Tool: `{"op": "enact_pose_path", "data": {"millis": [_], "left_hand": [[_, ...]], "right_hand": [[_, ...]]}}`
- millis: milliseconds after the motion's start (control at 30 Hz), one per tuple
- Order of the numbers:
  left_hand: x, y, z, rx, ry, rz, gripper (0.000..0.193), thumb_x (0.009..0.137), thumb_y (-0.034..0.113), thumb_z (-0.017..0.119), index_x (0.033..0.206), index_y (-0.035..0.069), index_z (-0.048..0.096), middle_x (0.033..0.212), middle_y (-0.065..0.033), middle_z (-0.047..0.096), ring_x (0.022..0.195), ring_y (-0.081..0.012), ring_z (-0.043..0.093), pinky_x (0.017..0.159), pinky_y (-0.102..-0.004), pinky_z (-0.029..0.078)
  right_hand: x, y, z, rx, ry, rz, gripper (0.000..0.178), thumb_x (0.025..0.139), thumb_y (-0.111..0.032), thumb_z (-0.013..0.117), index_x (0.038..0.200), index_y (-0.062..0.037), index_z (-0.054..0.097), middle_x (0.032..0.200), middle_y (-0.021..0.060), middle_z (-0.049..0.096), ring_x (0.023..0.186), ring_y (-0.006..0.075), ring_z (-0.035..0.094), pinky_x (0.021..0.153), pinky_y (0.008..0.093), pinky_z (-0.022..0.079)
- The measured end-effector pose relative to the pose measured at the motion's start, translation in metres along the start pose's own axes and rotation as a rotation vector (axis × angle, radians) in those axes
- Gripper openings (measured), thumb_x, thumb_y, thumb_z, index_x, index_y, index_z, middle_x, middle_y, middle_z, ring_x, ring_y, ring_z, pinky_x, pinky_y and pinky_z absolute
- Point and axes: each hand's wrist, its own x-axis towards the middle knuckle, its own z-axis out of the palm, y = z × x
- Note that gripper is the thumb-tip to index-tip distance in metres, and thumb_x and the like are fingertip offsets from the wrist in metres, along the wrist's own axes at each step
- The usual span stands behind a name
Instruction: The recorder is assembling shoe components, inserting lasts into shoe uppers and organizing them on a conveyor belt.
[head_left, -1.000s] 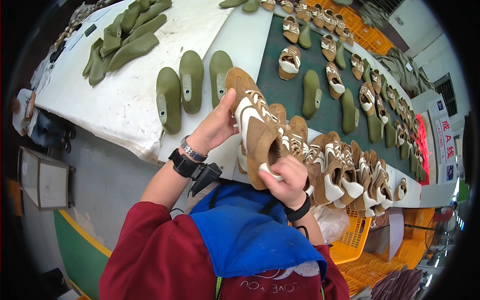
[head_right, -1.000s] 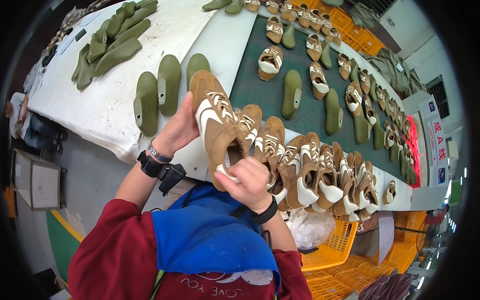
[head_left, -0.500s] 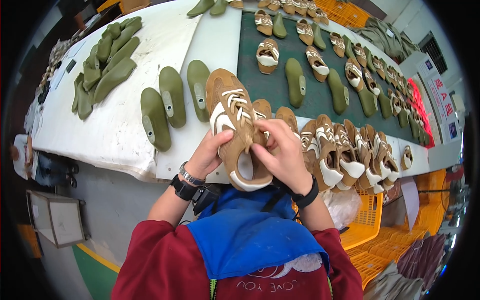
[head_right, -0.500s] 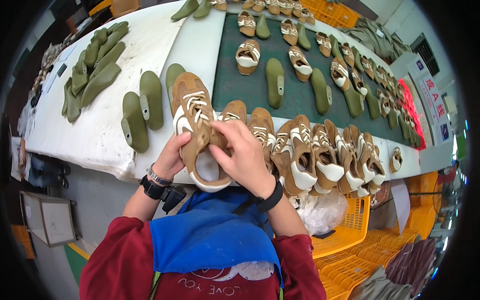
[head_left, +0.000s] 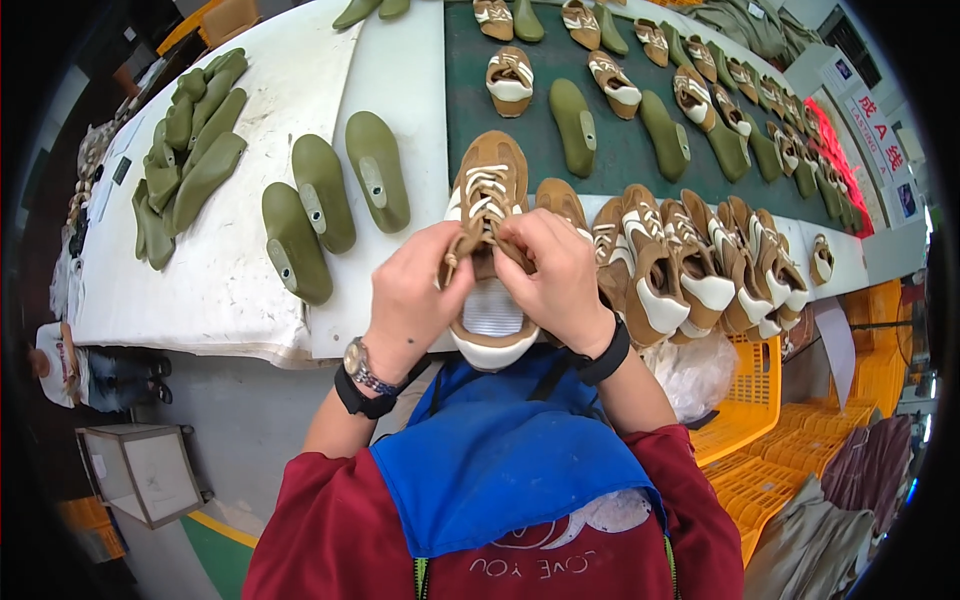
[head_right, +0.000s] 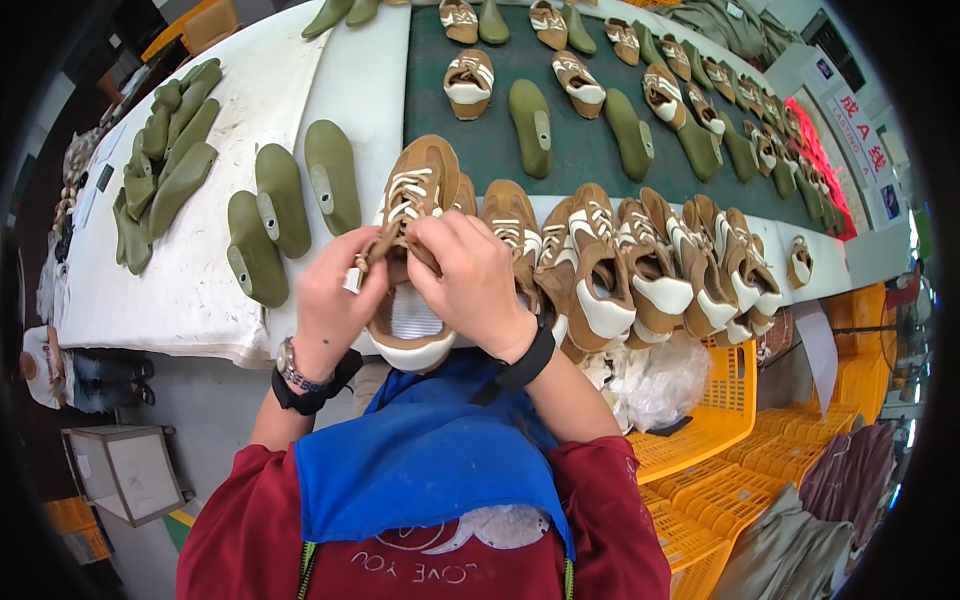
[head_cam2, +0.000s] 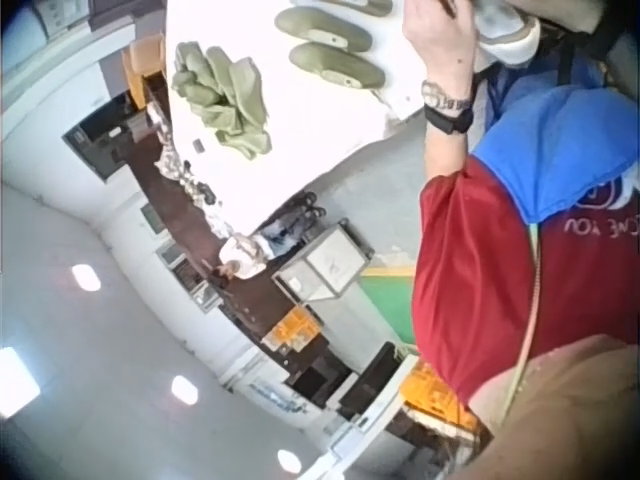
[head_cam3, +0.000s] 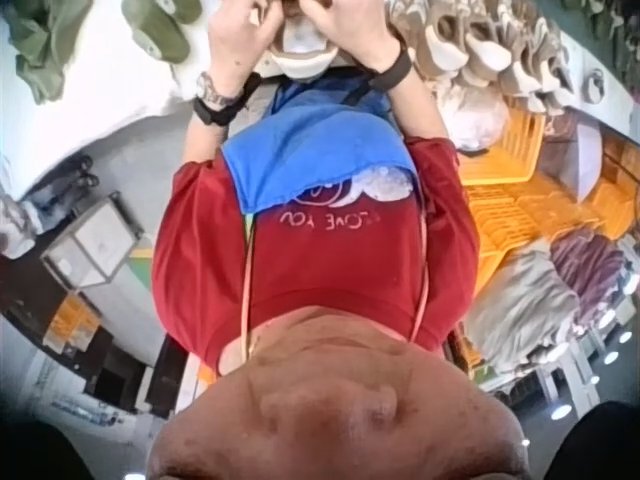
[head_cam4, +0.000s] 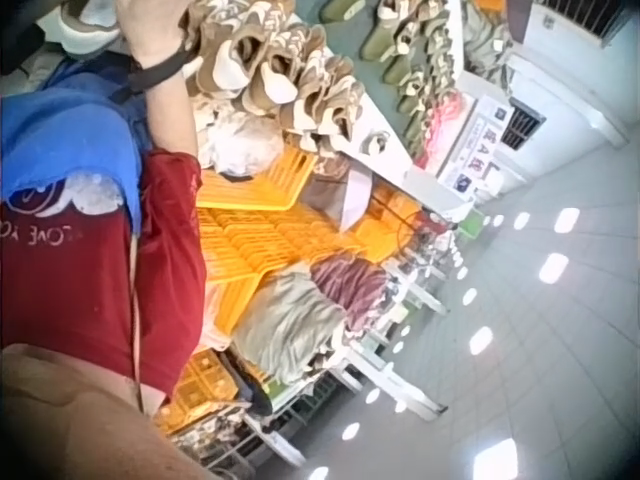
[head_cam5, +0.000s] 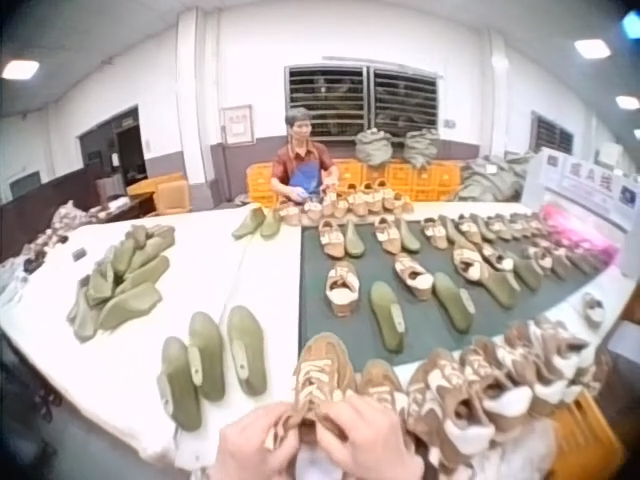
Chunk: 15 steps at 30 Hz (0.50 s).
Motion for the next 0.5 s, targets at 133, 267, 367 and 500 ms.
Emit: {"op": "enact_pose_path", "data": {"millis": [133, 267, 367, 500], "left_hand": [[-0.001, -0.005, 0.001, -0.258, 0.085, -0.225, 0.033, 0.074, 0.001, 0.061, 0.105, 0.000, 0.048, 0.080, -0.0142, 0.065, 0.074, -0.0232, 0.066, 0.063, -0.0281, 0.052], [-0.004, -0.004, 0.000, -0.327, 0.141, -0.153, 0.043, 0.075, -0.001, 0.062, 0.111, 0.000, 0.038, 0.084, -0.0159, 0.065, 0.081, -0.0238, 0.066, 0.068, -0.0277, 0.053], [-0.006, -0.002, -0.003, -0.261, 0.132, -0.103, 0.044, 0.076, -0.005, 0.060, 0.111, -0.001, 0.035, 0.088, -0.0172, 0.064, 0.082, -0.0196, 0.064, 0.075, -0.0276, 0.051], [-0.008, -0.002, -0.003, -0.260, 0.216, -0.051, 0.042, 0.073, -0.003, 0.062, 0.107, 0.000, 0.039, 0.083, -0.0157, 0.064, 0.079, -0.0239, 0.066, 0.066, -0.0273, 0.053]], "right_hand": [[0.001, -0.003, 0.000, 0.044, 0.038, -0.042, 0.016, 0.069, -0.003, 0.060, 0.084, -0.0075, 0.060, 0.068, 0.0082, 0.050, 0.065, 0.0255, 0.053, 0.057, 0.0342, 0.044], [-0.002, -0.006, 0.000, -0.001, -0.003, -0.034, 0.018, 0.071, -0.001, 0.059, 0.089, -0.0060, 0.061, 0.069, 0.0092, 0.050, 0.062, 0.0248, 0.053, 0.055, 0.0329, 0.043], [-0.003, -0.011, 0.001, 0.020, 0.022, -0.023, 0.020, 0.073, 0.001, 0.057, 0.092, -0.0048, 0.060, 0.073, 0.0102, 0.052, 0.062, 0.0246, 0.054, 0.054, 0.0323, 0.043], [-0.004, -0.012, 0.003, 0.071, 0.018, -0.016, 0.018, 0.075, -0.001, 0.056, 0.091, -0.0084, 0.059, 0.070, 0.0090, 0.046, 0.061, 0.0260, 0.050, 0.053, 0.0355, 0.042]]}}
